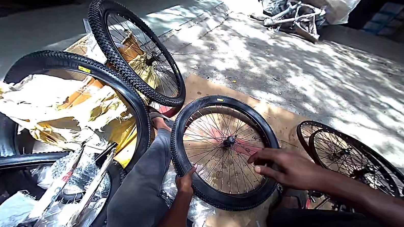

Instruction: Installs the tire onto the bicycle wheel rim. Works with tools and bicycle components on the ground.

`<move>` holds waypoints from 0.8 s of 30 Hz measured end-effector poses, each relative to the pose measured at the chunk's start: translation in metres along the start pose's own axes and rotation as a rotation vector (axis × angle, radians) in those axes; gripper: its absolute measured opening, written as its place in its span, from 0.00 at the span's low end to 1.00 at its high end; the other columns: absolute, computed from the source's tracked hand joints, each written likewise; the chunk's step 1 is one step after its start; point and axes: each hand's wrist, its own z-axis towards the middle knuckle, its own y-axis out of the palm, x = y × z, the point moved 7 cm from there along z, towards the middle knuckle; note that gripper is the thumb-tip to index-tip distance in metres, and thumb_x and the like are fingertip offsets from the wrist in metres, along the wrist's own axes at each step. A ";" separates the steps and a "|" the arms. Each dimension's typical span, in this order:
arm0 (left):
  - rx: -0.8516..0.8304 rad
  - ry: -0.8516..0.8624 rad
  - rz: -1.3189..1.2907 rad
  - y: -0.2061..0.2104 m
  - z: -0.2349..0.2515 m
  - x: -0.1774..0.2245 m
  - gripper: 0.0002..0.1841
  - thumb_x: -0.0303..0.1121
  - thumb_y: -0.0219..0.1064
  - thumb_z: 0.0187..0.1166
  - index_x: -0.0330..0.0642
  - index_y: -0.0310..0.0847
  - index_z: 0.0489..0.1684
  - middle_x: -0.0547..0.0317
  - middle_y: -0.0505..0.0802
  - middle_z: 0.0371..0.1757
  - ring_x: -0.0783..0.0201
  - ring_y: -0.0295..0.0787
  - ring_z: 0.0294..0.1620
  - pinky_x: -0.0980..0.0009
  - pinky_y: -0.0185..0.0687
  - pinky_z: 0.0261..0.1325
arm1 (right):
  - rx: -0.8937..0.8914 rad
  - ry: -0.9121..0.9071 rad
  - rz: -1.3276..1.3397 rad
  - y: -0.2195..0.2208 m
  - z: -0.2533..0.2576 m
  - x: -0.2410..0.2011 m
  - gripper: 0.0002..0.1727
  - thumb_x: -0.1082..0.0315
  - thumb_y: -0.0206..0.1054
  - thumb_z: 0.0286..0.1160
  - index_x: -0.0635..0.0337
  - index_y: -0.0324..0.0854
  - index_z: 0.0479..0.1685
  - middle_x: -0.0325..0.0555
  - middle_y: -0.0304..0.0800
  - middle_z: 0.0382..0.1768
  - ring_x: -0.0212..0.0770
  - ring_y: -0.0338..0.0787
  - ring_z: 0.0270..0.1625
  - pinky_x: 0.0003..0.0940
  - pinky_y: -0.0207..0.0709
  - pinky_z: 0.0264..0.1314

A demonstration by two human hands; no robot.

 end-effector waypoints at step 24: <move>-0.388 -0.169 -0.090 0.003 0.028 -0.019 0.25 0.23 0.74 0.74 0.32 0.74 0.70 0.40 0.92 0.54 0.50 0.93 0.51 0.52 0.90 0.56 | -0.139 0.309 0.113 0.296 0.048 0.109 0.26 0.49 0.71 0.77 0.40 0.80 0.75 0.56 0.78 0.73 0.61 0.76 0.77 0.60 0.71 0.76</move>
